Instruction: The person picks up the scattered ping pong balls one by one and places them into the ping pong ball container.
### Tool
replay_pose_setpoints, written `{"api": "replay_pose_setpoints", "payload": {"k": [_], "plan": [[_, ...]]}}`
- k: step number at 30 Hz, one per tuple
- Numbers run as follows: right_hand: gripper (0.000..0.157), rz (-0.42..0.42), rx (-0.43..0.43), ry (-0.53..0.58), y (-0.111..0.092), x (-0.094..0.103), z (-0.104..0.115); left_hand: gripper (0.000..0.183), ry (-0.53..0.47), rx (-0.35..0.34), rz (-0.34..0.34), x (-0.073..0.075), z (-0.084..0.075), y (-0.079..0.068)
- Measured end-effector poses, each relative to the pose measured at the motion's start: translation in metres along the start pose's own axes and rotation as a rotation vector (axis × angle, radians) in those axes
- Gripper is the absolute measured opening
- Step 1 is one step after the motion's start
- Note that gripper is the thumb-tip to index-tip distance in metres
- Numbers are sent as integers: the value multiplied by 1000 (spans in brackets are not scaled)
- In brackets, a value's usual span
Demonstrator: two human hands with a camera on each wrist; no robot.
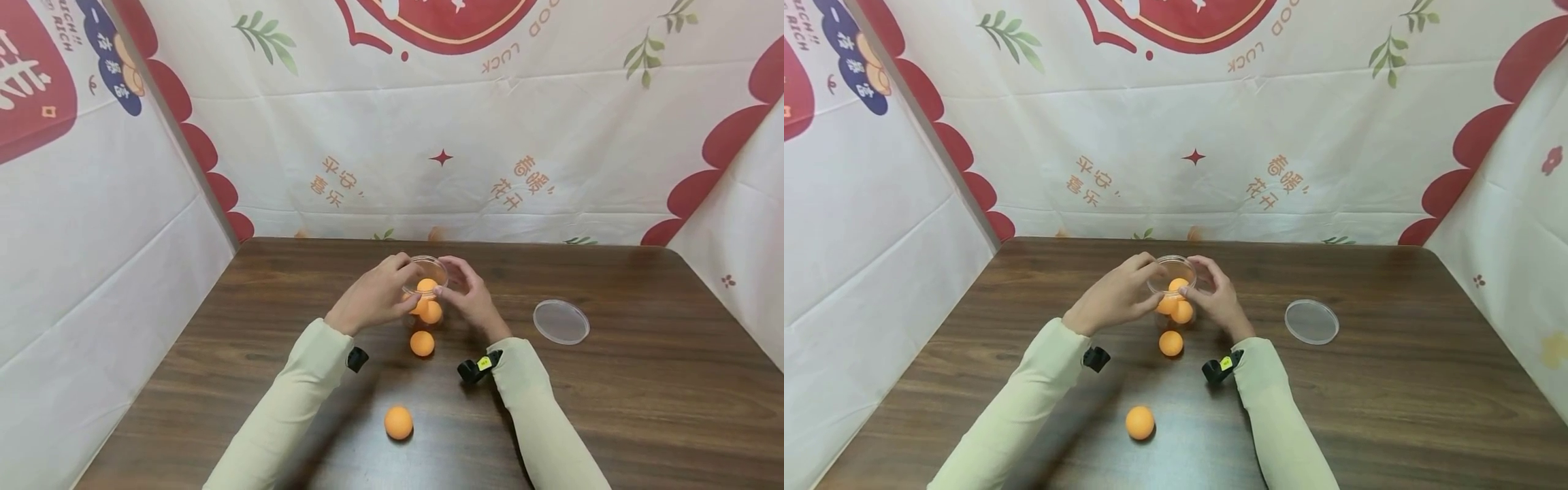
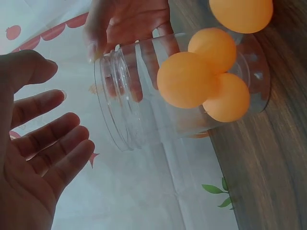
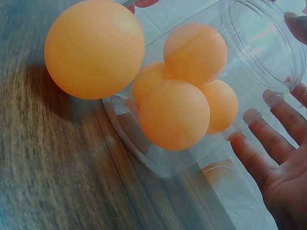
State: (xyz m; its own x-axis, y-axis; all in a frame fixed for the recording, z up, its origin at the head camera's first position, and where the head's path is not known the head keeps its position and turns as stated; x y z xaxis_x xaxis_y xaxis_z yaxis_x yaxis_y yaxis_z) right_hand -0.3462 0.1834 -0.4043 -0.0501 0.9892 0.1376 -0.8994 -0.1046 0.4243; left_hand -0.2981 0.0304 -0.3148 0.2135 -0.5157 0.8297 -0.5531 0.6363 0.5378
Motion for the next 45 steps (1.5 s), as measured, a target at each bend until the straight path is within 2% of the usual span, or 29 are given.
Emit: {"api": "replay_pose_setpoints", "payload": {"k": [6, 12, 17, 20, 27, 35, 41, 45], "plan": [[52, -6, -8, -7, 1, -1, -1, 23, 23, -3, 0, 0, -1, -10], [52, -11, -6, 4, 1, -2, 0, 22, -11, 9, -10, -3, -2, -22], [52, -11, -24, 16, 2, -1, 0, 21, -32, -27, -45, -6, -8, -27], [52, -4, -27, 6, 2, -2, 0, 22, -38, -43, -42, -10, -11, -30], [52, -10, -33, -3, 3, -1, -1, 21, -68, -60, 8, -22, -15, -35], [51, -14, -11, -9, 3, -1, -1, 20, -60, -95, 121, -40, -22, -38], [51, -8, 8, 5, 3, -2, 2, 26, -64, -93, 169, -48, -26, -36], [51, -10, 23, 11, 3, -1, 3, 28, -67, -87, 225, -56, -27, -36]]}}
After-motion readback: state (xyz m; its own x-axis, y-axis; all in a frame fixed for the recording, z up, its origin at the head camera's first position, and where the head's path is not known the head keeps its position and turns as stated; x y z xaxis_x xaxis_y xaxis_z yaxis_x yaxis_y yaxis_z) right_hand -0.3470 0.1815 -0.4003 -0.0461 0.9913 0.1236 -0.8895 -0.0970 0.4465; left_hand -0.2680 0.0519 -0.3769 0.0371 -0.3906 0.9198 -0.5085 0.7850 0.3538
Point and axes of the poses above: each hand's wrist, its own y-axis towards the middle knuckle, its own x-axis out of the back of the hand, z = x × y, the point moved 7 cm from there along y, towards the middle knuckle, and after that the axes turned 7 degrees about -z, right-handed, at the moved point
